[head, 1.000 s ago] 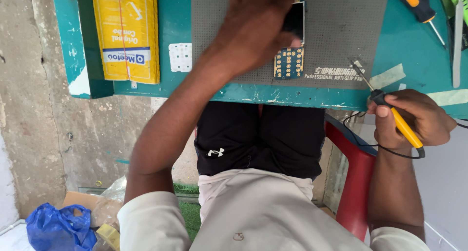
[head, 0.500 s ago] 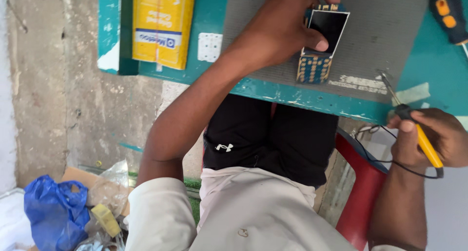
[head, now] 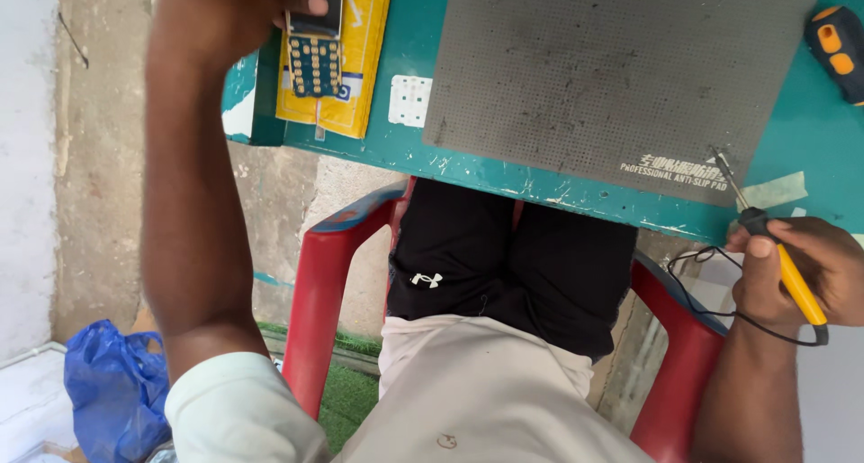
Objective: The person uses a soldering iron to work on a small blue circuit board placed on a gray anti-slip mat. They repeatedly apply the soldering iron to various points on the board, repositioning the board and adjusting their grip throughout the process.
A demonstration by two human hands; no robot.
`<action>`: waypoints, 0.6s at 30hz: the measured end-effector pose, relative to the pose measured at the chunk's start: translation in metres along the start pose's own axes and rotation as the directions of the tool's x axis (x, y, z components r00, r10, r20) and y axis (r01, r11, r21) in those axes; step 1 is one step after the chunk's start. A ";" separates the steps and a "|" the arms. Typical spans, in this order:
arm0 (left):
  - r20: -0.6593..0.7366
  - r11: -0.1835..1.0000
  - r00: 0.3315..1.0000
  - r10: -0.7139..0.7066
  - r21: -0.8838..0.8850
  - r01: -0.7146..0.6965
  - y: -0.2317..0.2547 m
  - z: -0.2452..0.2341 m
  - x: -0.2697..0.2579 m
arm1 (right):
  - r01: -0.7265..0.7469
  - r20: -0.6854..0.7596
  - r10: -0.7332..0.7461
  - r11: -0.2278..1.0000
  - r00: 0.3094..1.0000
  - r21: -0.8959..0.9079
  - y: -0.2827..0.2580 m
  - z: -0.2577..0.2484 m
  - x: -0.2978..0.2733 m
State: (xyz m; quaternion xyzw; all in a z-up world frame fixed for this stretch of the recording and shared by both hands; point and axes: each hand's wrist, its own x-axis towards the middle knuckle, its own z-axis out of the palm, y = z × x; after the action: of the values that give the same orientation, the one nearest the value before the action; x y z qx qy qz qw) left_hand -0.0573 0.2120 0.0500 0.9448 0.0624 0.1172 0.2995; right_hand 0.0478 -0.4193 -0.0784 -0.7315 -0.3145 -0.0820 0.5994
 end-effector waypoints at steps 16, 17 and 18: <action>-0.057 0.842 0.997 0.048 0.540 -0.010 0.065 0.002 0.001 | 0.203 0.059 -0.194 0.925 0.979 -0.322 -0.062 0.031 0.053; -0.053 0.848 0.998 0.018 0.530 0.013 0.065 0.002 -0.001 | 0.198 0.055 -0.190 0.928 0.980 -0.316 -0.061 0.031 0.051; -0.078 0.853 0.995 0.056 0.522 -0.007 0.064 0.003 -0.002 | 0.190 0.044 -0.186 0.932 0.982 -0.310 -0.061 0.031 0.050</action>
State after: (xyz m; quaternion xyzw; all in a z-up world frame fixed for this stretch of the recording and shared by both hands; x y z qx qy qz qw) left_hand -0.0553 0.1577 0.0847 0.9852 0.0899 0.1433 0.0277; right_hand 0.0453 -0.3673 -0.0118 -0.7843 -0.3700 -0.1827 0.4632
